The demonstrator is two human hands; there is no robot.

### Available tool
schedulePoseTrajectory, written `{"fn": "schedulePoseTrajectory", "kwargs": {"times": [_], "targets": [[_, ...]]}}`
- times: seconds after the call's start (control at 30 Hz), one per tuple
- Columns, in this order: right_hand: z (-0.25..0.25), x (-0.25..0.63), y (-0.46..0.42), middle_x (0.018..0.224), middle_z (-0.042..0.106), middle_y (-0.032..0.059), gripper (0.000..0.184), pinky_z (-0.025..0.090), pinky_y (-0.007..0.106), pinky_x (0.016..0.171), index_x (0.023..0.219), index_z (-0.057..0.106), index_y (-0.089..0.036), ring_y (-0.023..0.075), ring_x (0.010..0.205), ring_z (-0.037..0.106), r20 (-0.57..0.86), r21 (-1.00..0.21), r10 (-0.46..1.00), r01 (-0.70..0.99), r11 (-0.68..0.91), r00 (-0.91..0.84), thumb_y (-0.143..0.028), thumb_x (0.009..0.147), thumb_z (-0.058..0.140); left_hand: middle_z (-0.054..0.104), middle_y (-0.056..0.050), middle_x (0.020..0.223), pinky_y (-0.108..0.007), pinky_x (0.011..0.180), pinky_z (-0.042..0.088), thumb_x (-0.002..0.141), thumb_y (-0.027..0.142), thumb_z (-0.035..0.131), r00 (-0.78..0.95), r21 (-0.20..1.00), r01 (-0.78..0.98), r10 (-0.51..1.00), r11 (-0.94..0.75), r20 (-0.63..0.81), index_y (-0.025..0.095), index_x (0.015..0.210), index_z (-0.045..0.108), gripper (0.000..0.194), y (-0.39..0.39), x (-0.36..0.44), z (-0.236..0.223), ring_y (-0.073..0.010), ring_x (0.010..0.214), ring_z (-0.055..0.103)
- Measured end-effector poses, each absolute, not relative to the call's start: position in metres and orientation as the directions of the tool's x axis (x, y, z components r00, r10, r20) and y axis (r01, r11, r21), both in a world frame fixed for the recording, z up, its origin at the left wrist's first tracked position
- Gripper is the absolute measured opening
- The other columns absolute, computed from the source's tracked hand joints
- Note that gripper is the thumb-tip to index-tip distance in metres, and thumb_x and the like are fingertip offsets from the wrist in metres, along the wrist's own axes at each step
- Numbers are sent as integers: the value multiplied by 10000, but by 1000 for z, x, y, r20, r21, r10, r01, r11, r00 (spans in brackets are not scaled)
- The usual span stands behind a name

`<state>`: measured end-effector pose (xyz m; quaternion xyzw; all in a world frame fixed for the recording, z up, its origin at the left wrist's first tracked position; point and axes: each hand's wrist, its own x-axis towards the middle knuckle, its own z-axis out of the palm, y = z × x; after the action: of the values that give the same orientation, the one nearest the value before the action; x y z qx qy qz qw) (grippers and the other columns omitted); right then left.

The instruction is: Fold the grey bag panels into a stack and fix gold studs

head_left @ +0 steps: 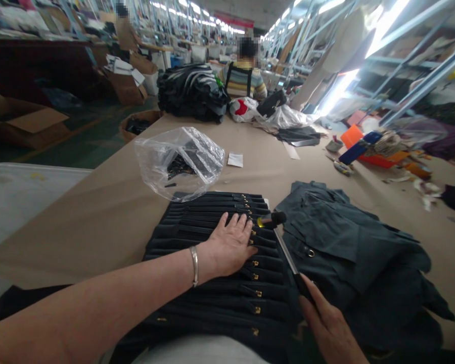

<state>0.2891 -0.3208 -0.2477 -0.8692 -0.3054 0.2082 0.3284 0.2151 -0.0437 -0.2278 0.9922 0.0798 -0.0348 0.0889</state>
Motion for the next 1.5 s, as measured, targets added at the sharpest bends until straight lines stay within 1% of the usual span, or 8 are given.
{"fn": "schedulePoseTrajectory", "kwargs": {"times": [0.17, 0.37, 0.57, 0.77, 0.97, 1.2, 1.37, 1.5], "targets": [[-248, 286, -318, 1096, 674, 105, 510, 545, 260, 802, 1356, 487, -168, 231, 1011, 647, -131, -632, 696, 482, -607, 706, -428, 930, 378, 225, -144, 1525, -521, 1150, 91, 945, 532, 259, 990, 114, 140, 139, -984, -10, 94, 1442, 328, 665, -50, 202, -248, -299, 1414, 181], [-244, 282, -316, 1104, 667, 123, 503, 549, 291, 824, 1368, 446, -151, 227, 957, 667, 89, -612, 661, 564, -553, 745, -408, 938, 406, 217, -117, 1534, -489, 1154, 77, 948, 481, 253, 991, 113, 136, 137, -984, 0, 128, 1448, 321, 616, -47, 203, -248, -266, 1417, 184], [-252, 299, -313, 1040, 689, 123, 488, 558, 295, 766, 1335, 490, -150, 252, 964, 664, -92, -537, 699, 556, -635, 710, -400, 949, 329, 235, -139, 1525, -500, 1147, 68, 944, 425, 239, 994, 103, 95, 99, -990, 40, 92, 1438, 331, 603, -45, 200, -252, -285, 1410, 193], [-249, 282, -327, 1033, 688, 122, 505, 553, 255, 754, 1346, 457, -134, 214, 885, 684, 39, -595, 649, 539, -596, 760, -436, 949, 380, 227, -130, 1531, -500, 1147, 59, 939, 427, 237, 994, 106, 88, 93, -991, 49, 104, 1441, 331, 603, -44, 200, -255, -282, 1413, 183], [-256, 285, -333, 1036, 687, 137, 536, 564, 247, 702, 1304, 499, -100, 237, 913, 679, -156, -585, 657, 467, -663, 737, -463, 936, 356, 230, -136, 1528, -507, 1143, 80, 941, 415, 243, 994, 106, 89, 94, -990, 47, 92, 1440, 330, 600, -44, 201, -253, -289, 1406, 199], [-253, 262, -350, 1084, 673, 127, 466, 548, 260, 804, 1342, 453, -149, 212, 923, 676, -9, -610, 679, 534, -585, 734, -404, 958, 388, 260, -148, 1515, -520, 1137, 126, 937, 395, 278, 996, 90, 90, 92, -992, 20, 73, 1432, 335, 593, -45, 200, -246, -299, 1393, 234], [-261, 266, -348, 961, 704, 126, 488, 565, 249, 696, 1291, 509, -113, 229, 869, 689, -121, -584, 680, 502, -638, 723, -434, 949, 373, 281, -150, 1507, -519, 1130, 156, 939, 369, 286, 996, 59, 78, 80, -995, 41, 67, 1420, 357, 572, -45, 199, -245, -300, 1384, 254], [-247, 260, -361, 781, 704, 68, 465, 544, 208, 544, 1307, 484, -143, 187, 621, 673, -66, -653, 626, 441, -616, 777, -431, 950, 410, 273, -146, 1511, -514, 1134, 151, 938, 380, 294, 995, 56, 88, 90, -995, 39, 72, 1426, 347, 580, -46, 199, -245, -295, 1387, 251]]}}
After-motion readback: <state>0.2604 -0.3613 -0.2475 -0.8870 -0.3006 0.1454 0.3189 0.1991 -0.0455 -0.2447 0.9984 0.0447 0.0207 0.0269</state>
